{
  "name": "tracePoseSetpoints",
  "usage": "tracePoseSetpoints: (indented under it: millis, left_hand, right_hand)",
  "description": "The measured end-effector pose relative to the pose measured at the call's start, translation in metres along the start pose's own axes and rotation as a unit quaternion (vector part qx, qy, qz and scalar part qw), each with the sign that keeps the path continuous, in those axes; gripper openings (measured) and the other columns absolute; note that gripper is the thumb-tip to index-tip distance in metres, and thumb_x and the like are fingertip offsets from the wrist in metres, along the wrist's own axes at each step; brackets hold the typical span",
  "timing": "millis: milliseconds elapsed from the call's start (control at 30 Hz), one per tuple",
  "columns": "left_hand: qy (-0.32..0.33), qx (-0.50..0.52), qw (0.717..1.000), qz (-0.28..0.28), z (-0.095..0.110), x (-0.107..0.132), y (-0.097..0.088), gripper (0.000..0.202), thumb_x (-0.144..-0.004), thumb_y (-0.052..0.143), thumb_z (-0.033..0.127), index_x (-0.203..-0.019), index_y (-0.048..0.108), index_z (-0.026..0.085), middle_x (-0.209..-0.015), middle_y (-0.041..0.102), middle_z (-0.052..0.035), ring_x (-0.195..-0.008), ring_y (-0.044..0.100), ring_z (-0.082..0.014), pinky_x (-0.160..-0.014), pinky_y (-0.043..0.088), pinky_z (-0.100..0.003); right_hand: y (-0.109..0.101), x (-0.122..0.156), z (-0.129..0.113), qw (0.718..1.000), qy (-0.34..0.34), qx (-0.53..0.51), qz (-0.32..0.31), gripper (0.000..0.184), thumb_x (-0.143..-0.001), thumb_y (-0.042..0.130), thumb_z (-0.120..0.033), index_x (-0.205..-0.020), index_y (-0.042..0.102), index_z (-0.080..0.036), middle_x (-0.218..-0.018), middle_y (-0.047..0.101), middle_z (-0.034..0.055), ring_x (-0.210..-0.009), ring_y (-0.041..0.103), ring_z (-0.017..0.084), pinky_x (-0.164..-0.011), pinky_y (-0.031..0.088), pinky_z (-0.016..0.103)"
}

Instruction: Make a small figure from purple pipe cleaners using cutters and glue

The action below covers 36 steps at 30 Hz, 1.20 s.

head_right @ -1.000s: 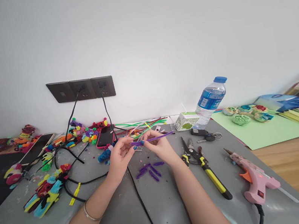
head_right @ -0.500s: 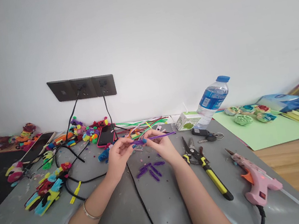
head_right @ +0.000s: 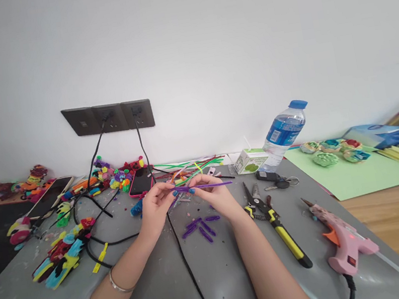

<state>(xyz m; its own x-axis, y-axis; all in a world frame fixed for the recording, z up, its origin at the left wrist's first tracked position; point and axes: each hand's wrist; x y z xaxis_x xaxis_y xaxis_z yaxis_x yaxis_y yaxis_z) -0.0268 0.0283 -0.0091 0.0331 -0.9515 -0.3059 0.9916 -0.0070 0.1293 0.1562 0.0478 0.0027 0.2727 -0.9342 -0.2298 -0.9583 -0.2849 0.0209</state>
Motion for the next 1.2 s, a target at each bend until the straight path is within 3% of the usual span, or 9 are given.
tracePoseSetpoints:
  millis: [367, 533, 1000, 1200]
  left_hand:
    - [-0.012, -0.005, 1.000, 0.004, -0.0007, -0.0001, -0.0005, 0.021, -0.077, 0.072, 0.033, -0.089, 0.063, 0.017, -0.091, 0.066, -0.0051, -0.082, 0.063, -0.0154, -0.073, 0.052, -0.026]
    - [-0.016, 0.003, 1.000, -0.001, -0.0007, -0.0002, -0.0003, 0.022, -0.076, 0.072, 0.031, -0.089, 0.061, 0.017, -0.088, 0.063, -0.0035, -0.076, 0.060, -0.0133, -0.070, 0.050, -0.024]
    - [0.033, -0.083, 0.995, -0.034, 0.0080, 0.0037, 0.0013, 0.008, -0.081, 0.064, 0.020, -0.088, 0.065, 0.017, -0.081, 0.062, -0.0019, -0.070, 0.058, -0.0124, -0.065, 0.047, -0.023]
    - [0.070, -0.131, 0.988, -0.040, 0.0074, 0.0042, 0.0007, 0.014, -0.082, 0.062, 0.016, -0.095, 0.065, 0.018, -0.090, 0.066, -0.0028, -0.069, 0.058, -0.0111, -0.064, 0.045, -0.023]
  right_hand:
    - [0.0000, -0.0020, -0.0037, 1.000, -0.014, 0.006, -0.010, 0.024, -0.079, 0.074, -0.047, -0.078, 0.068, -0.024, -0.092, 0.068, 0.0047, -0.090, 0.061, 0.023, -0.080, 0.046, 0.034]
    - [-0.0002, -0.0010, -0.0024, 1.000, -0.013, 0.017, -0.009, 0.025, -0.080, 0.072, -0.047, -0.081, 0.067, -0.022, -0.090, 0.067, 0.0042, -0.084, 0.060, 0.020, -0.075, 0.046, 0.031]
    - [0.0007, -0.0019, -0.0016, 0.999, -0.040, -0.027, 0.005, 0.025, -0.085, 0.069, -0.044, -0.079, 0.059, -0.022, -0.085, 0.060, 0.0021, -0.077, 0.052, 0.017, -0.073, 0.041, 0.029]
    - [0.0024, -0.0016, -0.0045, 0.999, -0.041, -0.010, -0.001, 0.027, -0.087, 0.067, -0.044, -0.076, 0.054, -0.022, -0.082, 0.057, 0.0012, -0.076, 0.050, 0.017, -0.072, 0.040, 0.029]
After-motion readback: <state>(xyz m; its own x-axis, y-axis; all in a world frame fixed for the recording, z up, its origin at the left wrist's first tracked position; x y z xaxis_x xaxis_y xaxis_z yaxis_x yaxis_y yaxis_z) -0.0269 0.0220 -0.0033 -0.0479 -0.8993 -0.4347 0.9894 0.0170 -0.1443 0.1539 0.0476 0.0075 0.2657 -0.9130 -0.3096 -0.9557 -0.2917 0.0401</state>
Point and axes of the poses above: each hand's wrist, its own x-axis away from the middle knuckle, its own y-axis out of the palm, z = x × y
